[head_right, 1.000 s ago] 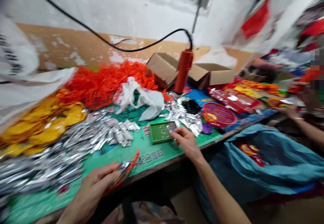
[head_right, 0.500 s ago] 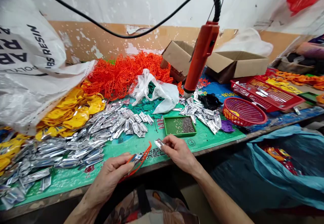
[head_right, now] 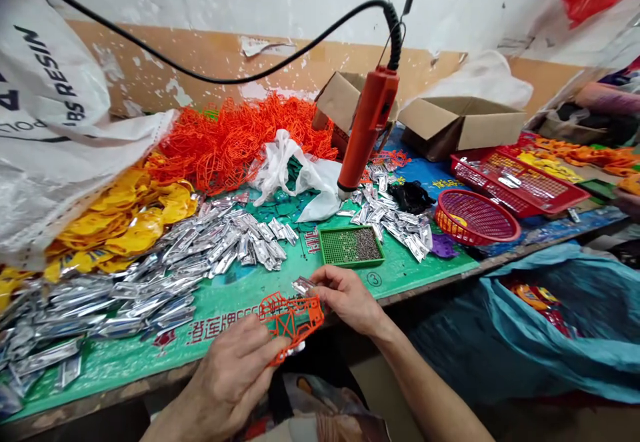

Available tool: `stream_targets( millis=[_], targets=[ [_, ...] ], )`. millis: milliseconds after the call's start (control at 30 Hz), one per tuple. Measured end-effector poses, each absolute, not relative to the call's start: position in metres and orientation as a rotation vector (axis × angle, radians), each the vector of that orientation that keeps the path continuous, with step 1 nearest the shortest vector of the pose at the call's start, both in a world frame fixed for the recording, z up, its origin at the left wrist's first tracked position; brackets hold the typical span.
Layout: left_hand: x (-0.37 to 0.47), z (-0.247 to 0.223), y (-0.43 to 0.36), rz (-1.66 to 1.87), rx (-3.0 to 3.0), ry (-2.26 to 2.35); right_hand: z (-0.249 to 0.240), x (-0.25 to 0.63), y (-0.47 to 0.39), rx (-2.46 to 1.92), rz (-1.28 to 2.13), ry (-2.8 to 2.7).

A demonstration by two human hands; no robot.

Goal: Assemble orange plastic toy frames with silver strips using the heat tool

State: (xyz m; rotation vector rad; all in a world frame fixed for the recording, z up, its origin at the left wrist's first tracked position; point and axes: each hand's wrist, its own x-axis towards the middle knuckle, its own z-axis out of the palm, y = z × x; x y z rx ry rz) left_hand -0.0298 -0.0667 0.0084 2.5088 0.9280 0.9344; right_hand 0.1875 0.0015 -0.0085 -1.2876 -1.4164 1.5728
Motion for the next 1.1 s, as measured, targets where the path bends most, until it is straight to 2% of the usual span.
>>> stream_targets(
  millis=[200, 533, 733, 1100],
  targets=[
    [-0.028, 0.01, -0.068, 0.815, 2.647, 0.938, -0.005, 0.182, 0.002, -1.292, 1.704, -1.347],
    [-0.029, -0.005, -0.073, 0.764, 2.557, 0.875, -0.009, 0.179, -0.005, -1.225, 1.86, -1.238],
    [-0.028, 0.003, -0.073, 0.819, 2.493, 0.891, -0.011, 0.188, -0.011, -1.166, 2.02, -1.052],
    [-0.028, -0.003, -0.072, 0.864, 2.497, 0.859, -0.011, 0.191, -0.018, -1.032, 2.07, -0.989]
  ],
)
